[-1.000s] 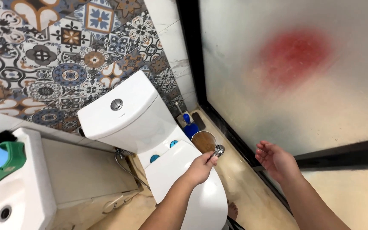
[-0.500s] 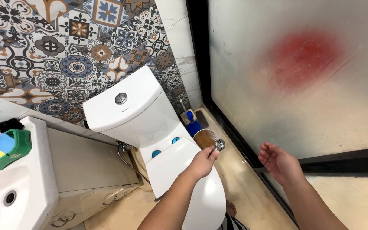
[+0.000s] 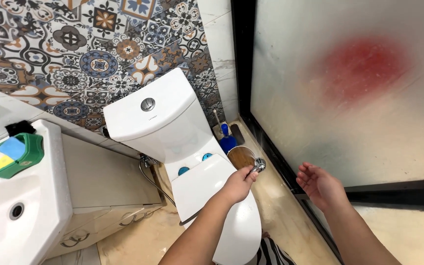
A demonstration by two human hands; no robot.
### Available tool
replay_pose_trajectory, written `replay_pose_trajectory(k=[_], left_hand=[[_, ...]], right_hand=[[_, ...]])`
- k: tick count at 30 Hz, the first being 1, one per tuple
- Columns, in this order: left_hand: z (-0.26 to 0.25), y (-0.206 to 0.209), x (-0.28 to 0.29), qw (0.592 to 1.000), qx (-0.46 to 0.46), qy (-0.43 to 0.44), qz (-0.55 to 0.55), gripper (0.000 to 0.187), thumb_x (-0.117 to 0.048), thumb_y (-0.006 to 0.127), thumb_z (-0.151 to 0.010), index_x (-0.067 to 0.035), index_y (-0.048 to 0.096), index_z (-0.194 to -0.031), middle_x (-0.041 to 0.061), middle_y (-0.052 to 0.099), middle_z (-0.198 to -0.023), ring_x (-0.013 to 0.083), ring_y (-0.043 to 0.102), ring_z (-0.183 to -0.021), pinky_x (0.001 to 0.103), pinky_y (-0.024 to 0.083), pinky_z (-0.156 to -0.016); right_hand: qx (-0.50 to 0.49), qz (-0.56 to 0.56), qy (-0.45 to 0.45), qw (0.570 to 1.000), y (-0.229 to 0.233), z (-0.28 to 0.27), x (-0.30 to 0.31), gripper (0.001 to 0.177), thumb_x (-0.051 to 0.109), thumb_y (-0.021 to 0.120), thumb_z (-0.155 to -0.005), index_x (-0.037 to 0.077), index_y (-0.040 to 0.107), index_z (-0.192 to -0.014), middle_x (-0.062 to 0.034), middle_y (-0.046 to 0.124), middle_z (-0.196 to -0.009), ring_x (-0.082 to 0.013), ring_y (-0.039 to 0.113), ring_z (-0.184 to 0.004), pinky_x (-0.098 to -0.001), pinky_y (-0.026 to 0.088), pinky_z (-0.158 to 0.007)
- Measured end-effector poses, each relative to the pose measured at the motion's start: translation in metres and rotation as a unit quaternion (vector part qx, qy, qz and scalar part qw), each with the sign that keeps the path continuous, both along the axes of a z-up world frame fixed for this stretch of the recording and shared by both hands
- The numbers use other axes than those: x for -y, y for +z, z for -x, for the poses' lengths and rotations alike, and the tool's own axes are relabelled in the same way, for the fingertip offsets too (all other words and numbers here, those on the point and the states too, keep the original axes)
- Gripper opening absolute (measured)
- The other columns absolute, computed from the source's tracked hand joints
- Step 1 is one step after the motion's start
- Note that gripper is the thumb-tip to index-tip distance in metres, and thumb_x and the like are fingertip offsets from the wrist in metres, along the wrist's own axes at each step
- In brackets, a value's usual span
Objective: The person is cleaning the bathroom by rinsing the shower door with a bidet sprayer and scrubbing the sink and toilet with a sponge.
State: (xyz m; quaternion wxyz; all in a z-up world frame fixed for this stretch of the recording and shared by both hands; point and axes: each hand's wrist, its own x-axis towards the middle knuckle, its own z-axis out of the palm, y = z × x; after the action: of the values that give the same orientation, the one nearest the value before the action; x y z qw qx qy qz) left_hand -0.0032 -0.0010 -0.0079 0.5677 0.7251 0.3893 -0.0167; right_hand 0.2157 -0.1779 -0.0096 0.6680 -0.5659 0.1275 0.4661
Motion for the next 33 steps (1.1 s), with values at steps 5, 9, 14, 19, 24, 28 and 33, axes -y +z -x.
replay_pose_trajectory(k=[5, 9, 14, 19, 24, 28, 33], left_hand=[[0.01, 0.021, 0.002, 1.0, 0.013, 0.027, -0.005, 0.048, -0.041, 0.054, -0.107, -0.006, 0.06, -0.14, 0.008, 0.074, -0.108, 0.0265, 0.068, -0.112, 0.044, 0.054, -0.099], [0.03, 0.033, 0.007, 0.999, 0.041, 0.017, 0.002, 0.041, -0.035, 0.054, -0.107, -0.008, 0.062, -0.137, 0.012, 0.073, -0.112, 0.0296, 0.067, -0.115, 0.047, 0.052, -0.102], [0.057, 0.067, 0.008, 0.999, 0.018, 0.036, -0.02, 0.049, -0.041, 0.052, -0.107, -0.007, 0.057, -0.143, 0.014, 0.069, -0.128, 0.0309, 0.062, -0.127, 0.045, 0.049, -0.108], [0.093, 0.098, 0.002, 0.997, 0.041, 0.068, 0.008, 0.054, -0.043, 0.056, -0.104, -0.007, 0.054, -0.144, 0.017, 0.066, -0.132, 0.0332, 0.058, -0.132, 0.049, 0.046, -0.112], [0.122, 0.123, -0.028, 0.998, 0.022, 0.059, -0.023, 0.045, -0.037, 0.055, -0.102, -0.011, 0.055, -0.138, 0.016, 0.067, -0.126, 0.0367, 0.061, -0.126, 0.051, 0.05, -0.105], [0.171, 0.146, -0.072, 0.989, -0.039, 0.073, -0.126, 0.037, -0.027, 0.053, -0.099, -0.013, 0.054, -0.133, 0.014, 0.07, -0.127, 0.0366, 0.065, -0.122, 0.052, 0.053, -0.101], [0.269, 0.138, -0.177, 0.961, -0.127, 0.139, -0.205, 0.031, -0.026, 0.071, -0.086, -0.012, 0.072, -0.113, 0.012, 0.072, -0.119, 0.0369, 0.067, -0.119, 0.051, 0.055, -0.099]], right_hand=[[0.004, -0.003, 0.024, 1.0, -0.008, 0.0, -0.013, 0.027, 0.013, 0.043, -0.107, 0.002, 0.054, -0.13, -0.0073, 0.061, -0.109, -0.0213, 0.061, -0.095, -0.0432, 0.055, -0.094], [0.004, -0.008, 0.04, 0.999, -0.002, 0.012, -0.026, 0.024, 0.015, 0.044, -0.107, 0.006, 0.055, -0.127, -0.0042, 0.062, -0.108, -0.019, 0.062, -0.094, -0.0395, 0.055, -0.092], [-0.007, -0.025, 0.058, 0.998, -0.015, 0.018, -0.044, 0.022, 0.018, 0.049, -0.106, 0.01, 0.06, -0.123, -0.003, 0.068, -0.106, -0.0192, 0.066, -0.092, -0.041, 0.056, -0.091], [-0.019, -0.037, 0.086, 0.995, -0.016, 0.038, -0.079, 0.021, 0.018, 0.049, -0.106, 0.013, 0.063, -0.12, 0.002, 0.072, -0.104, -0.0152, 0.069, -0.09, -0.0385, 0.057, -0.091], [-0.011, -0.074, 0.15, 0.986, -0.003, 0.098, -0.15, 0.022, 0.015, 0.052, -0.104, 0.01, 0.062, -0.124, -0.001, 0.072, -0.106, -0.0161, 0.07, -0.094, -0.0398, 0.056, -0.094], [0.002, -0.066, 0.18, 0.981, 0.008, 0.139, -0.184, 0.024, 0.014, 0.05, -0.106, 0.007, 0.06, -0.127, -0.0041, 0.071, -0.105, -0.0192, 0.071, -0.094, -0.0431, 0.057, -0.093], [0.011, -0.046, 0.189, 0.981, 0.014, 0.192, -0.199, 0.021, 0.017, 0.051, -0.106, 0.009, 0.064, -0.12, -0.0026, 0.072, -0.099, -0.0188, 0.071, -0.09, -0.0429, 0.055, -0.092]])
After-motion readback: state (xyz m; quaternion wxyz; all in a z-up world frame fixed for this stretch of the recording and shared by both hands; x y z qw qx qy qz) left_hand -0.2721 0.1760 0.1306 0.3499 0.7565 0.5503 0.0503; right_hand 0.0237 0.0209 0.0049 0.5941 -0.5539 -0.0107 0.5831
